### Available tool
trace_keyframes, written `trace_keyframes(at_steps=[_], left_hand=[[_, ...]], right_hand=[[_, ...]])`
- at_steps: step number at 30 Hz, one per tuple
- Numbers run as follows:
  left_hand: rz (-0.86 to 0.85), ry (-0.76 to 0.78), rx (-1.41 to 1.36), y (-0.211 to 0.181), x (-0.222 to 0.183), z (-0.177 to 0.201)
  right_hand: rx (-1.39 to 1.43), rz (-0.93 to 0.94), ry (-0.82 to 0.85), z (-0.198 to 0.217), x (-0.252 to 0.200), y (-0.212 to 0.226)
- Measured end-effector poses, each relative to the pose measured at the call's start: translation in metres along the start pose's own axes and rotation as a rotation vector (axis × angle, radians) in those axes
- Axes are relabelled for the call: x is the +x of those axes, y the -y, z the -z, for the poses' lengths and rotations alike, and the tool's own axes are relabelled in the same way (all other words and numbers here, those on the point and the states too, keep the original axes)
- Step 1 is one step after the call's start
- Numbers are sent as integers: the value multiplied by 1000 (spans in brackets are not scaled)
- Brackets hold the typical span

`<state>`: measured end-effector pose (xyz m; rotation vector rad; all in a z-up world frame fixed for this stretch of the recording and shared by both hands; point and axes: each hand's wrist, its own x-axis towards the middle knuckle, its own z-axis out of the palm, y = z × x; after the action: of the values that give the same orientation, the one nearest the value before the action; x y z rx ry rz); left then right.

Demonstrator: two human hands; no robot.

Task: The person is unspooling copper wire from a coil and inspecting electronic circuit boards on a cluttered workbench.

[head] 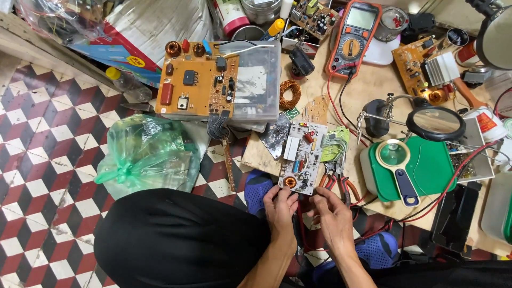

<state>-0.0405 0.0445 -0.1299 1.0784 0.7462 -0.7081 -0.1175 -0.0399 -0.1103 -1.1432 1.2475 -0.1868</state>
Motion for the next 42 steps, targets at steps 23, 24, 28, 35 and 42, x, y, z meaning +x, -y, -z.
trace_keyframes(at_steps=[23,24,28,35,42], left_hand=[[-5,-28,55,2,-10,-6],[-16,-8,60,3,-10,-6],[-18,23,98,2,-13,-7],[-25,42,156,2,-16,-6],[-36,54,251,-4,-24,-9]], right_hand=[[129,2,4,10,30,-15],[130,17,-2,11,33,-18],[138,28,-17,11,40,-24],[125,34,-39,8,35,-17],[90,51,-59,8,39,-19]])
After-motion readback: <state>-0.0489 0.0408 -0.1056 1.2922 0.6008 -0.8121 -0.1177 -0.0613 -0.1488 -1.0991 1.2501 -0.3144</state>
